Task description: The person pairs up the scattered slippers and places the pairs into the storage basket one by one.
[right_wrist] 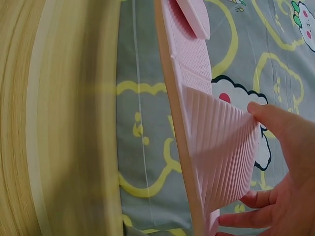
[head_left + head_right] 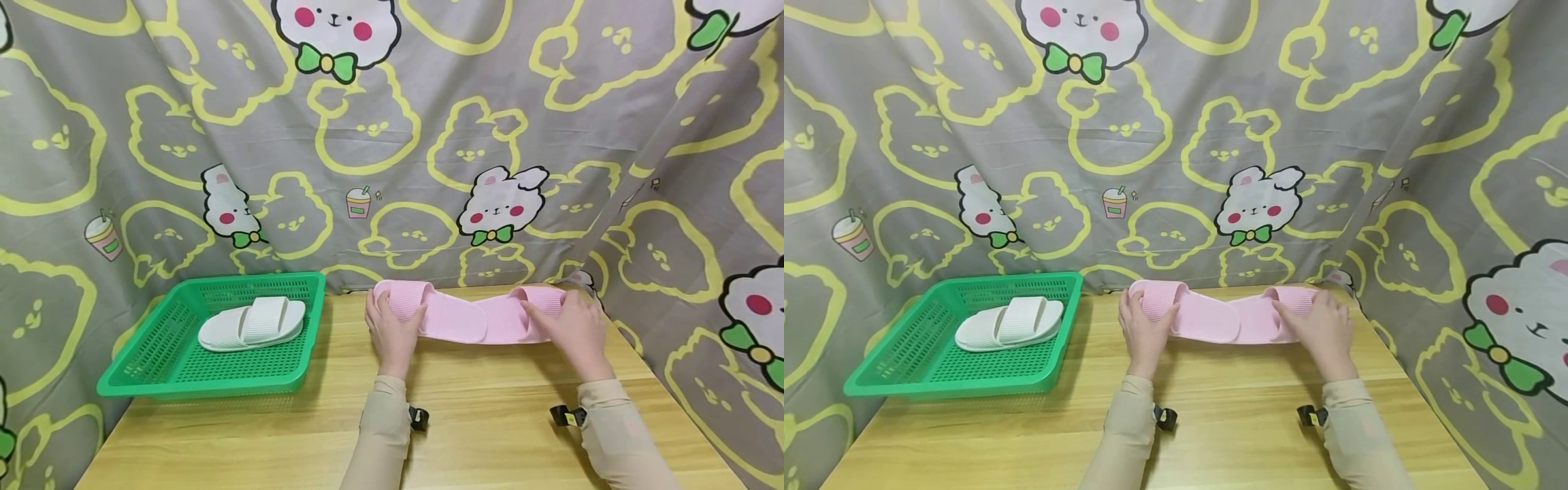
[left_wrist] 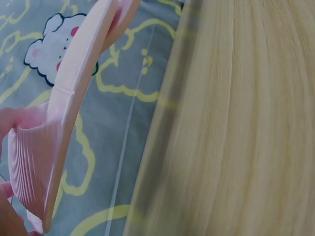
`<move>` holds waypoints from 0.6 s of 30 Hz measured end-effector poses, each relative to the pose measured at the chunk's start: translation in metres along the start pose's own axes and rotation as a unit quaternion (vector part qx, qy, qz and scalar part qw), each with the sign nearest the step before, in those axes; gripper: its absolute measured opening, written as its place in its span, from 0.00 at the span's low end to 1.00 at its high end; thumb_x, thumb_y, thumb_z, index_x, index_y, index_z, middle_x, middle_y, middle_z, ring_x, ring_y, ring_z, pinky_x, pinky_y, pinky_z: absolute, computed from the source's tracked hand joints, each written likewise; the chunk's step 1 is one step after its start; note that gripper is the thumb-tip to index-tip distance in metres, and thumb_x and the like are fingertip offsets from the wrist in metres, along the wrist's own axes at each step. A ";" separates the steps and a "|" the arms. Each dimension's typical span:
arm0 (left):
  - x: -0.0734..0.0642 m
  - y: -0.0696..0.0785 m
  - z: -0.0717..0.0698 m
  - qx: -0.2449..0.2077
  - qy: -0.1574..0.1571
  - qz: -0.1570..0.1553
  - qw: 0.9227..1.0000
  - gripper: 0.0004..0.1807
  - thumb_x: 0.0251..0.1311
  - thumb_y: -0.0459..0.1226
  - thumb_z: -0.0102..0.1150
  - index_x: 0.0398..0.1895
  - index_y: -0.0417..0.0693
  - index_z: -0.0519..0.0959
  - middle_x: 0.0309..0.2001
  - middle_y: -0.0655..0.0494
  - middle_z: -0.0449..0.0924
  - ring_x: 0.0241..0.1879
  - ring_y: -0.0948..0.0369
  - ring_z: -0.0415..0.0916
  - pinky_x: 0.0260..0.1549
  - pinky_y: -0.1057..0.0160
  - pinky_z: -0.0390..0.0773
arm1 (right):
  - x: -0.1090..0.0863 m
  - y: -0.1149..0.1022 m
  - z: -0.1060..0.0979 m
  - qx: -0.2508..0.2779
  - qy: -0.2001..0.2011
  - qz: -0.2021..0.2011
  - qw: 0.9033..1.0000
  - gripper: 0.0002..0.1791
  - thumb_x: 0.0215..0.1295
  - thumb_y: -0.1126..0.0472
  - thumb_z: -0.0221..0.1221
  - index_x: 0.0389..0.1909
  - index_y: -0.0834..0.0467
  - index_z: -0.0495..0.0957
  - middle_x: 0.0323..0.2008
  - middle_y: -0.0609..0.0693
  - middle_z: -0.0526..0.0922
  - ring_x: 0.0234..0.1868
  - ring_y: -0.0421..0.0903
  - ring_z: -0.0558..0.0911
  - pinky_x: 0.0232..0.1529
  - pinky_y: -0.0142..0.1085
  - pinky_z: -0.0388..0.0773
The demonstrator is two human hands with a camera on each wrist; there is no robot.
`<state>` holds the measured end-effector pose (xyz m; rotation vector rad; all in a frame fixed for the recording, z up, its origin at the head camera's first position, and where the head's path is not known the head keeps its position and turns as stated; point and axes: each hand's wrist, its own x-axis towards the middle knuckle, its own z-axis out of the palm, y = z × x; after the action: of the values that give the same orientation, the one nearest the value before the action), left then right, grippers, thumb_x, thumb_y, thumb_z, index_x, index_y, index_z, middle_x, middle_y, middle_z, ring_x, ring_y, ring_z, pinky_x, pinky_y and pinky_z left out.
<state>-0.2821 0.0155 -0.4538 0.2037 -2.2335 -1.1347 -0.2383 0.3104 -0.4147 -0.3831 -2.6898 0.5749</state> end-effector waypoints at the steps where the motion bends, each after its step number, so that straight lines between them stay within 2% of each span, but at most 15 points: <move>1: 0.000 0.000 0.000 -0.001 -0.001 -0.001 1.000 0.45 0.31 0.62 0.67 0.54 0.50 0.67 0.67 0.47 0.52 0.65 0.49 0.53 0.57 0.48 0.65 | 0.000 0.000 0.000 -0.001 -0.001 -0.001 1.000 0.51 0.43 0.23 0.49 0.45 0.70 0.63 0.42 0.68 0.69 0.47 0.69 0.64 0.40 0.58 0.61; 10: -0.003 0.006 -0.001 0.003 -0.018 -0.018 1.000 0.46 0.31 0.63 0.66 0.55 0.51 0.65 0.68 0.49 0.49 0.65 0.49 0.53 0.55 0.48 0.67 | -0.003 -0.004 0.002 0.000 -0.003 -0.009 1.000 0.50 0.44 0.24 0.49 0.45 0.69 0.64 0.41 0.68 0.71 0.43 0.68 0.65 0.39 0.54 0.61; 18: -0.007 0.011 0.003 0.017 -0.013 -0.023 0.999 0.46 0.31 0.64 0.65 0.56 0.52 0.65 0.67 0.50 0.51 0.63 0.51 0.55 0.53 0.51 0.68 | -0.004 -0.008 0.002 -0.001 -0.010 -0.007 1.000 0.48 0.43 0.23 0.49 0.40 0.67 0.64 0.37 0.66 0.72 0.40 0.66 0.68 0.34 0.51 0.62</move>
<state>-0.2767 0.0269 -0.4502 0.2568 -2.2837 -1.1299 -0.2370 0.3012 -0.4143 -0.3603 -2.7101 0.5751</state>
